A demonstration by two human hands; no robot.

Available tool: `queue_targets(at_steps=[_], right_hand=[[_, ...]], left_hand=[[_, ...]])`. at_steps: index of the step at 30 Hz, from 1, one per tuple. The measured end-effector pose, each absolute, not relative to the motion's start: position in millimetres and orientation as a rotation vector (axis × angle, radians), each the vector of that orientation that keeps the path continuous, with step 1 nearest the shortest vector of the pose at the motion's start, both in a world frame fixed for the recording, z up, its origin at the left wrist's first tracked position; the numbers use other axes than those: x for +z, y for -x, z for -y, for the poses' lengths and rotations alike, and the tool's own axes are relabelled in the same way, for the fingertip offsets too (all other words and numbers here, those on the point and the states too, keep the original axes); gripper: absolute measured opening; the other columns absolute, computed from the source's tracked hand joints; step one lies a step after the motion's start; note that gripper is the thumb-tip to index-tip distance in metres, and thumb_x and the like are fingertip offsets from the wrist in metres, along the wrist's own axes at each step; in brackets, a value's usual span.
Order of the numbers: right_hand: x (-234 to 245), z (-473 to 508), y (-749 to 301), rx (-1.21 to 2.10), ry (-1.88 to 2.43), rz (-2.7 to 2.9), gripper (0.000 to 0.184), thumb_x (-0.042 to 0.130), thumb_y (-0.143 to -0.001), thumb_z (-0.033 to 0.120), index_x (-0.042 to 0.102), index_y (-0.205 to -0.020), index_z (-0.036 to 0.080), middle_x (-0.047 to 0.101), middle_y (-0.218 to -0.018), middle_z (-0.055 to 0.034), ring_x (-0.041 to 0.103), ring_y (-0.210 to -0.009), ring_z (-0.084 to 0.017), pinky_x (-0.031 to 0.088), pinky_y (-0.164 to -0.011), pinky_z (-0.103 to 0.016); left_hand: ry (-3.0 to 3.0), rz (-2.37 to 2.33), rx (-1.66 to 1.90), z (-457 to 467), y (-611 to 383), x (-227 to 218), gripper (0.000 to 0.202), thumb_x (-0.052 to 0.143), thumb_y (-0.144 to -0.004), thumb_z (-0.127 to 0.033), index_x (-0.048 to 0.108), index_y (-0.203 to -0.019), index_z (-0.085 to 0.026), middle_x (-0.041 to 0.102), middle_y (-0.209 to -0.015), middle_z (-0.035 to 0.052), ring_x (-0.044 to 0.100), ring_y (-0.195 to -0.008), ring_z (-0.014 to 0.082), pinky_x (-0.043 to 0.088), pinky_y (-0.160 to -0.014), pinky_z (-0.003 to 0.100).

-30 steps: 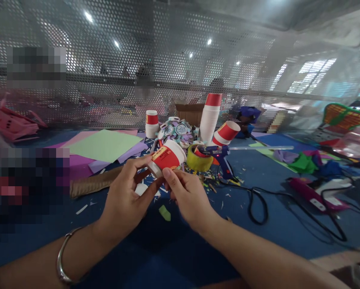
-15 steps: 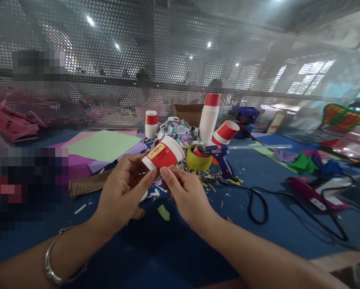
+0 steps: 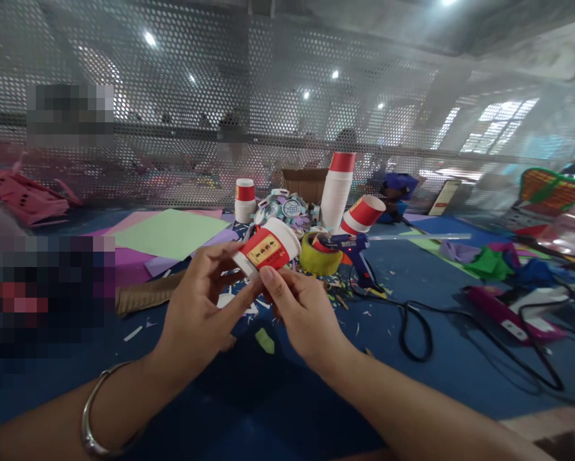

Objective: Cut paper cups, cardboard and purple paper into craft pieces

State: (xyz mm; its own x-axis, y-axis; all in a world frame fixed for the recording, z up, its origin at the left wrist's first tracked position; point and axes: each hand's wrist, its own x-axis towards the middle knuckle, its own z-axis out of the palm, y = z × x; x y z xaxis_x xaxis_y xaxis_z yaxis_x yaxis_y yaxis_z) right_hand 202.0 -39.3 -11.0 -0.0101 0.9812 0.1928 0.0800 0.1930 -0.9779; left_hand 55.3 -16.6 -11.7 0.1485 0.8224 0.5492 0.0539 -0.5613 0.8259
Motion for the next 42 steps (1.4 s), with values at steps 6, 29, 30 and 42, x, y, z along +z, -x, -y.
queue_targets(at_steps=[6, 29, 30, 42], right_hand=[[-7.0, 38.2, -202.6, 1.009, 1.138, 1.339, 0.048, 0.053, -0.088, 0.061, 0.051, -0.064, 0.019, 0.038, -0.056, 0.0038, 0.028, -0.046, -0.008, 0.017, -0.038, -0.022], [-5.4, 36.9, -206.3, 1.096, 1.073, 1.202, 0.052, 0.059, -0.082, 0.065, 0.045, -0.060, 0.020, 0.026, -0.048, 0.0085, 0.018, -0.041, -0.006, 0.012, -0.039, -0.022], [-5.0, 36.6, -206.2, 1.099, 1.062, 1.199, 0.051, 0.059, -0.083, 0.064, 0.046, -0.061, 0.020, 0.026, -0.048, 0.0084, 0.019, -0.041, -0.006, 0.012, -0.039, -0.022], [-8.6, 34.9, -202.1, 1.159, 1.136, 1.293, 0.053, 0.057, -0.082, 0.067, 0.049, -0.063, 0.018, 0.035, -0.056, 0.0061, 0.021, -0.044, -0.006, 0.012, -0.039, -0.023]], left_hand=[[-1.373, -0.794, 1.369, 11.0, -61.0, -5.7, 0.044, 0.072, -0.081, -0.039, 0.050, -0.112, -0.017, 0.069, -0.109, 0.0111, 0.068, -0.095, 0.0216, 0.057, -0.084, 0.037], [-1.643, -0.846, 1.266, 16.3, -63.4, -15.9, 0.033, 0.069, -0.079, -0.031, 0.049, -0.104, -0.021, 0.066, -0.103, 0.0090, 0.068, -0.090, 0.0224, 0.057, -0.081, 0.040], [-1.562, -0.848, 1.279, 15.0, -65.2, -15.4, 0.036, 0.071, -0.077, -0.032, 0.049, -0.103, -0.021, 0.066, -0.103, 0.0092, 0.068, -0.089, 0.0220, 0.057, -0.079, 0.038], [-1.314, -0.833, 1.462, 3.6, -59.3, -6.9, 0.038, 0.069, -0.077, -0.023, 0.054, -0.112, -0.018, 0.069, -0.111, 0.0081, 0.065, -0.101, 0.0206, 0.052, -0.088, 0.035]])
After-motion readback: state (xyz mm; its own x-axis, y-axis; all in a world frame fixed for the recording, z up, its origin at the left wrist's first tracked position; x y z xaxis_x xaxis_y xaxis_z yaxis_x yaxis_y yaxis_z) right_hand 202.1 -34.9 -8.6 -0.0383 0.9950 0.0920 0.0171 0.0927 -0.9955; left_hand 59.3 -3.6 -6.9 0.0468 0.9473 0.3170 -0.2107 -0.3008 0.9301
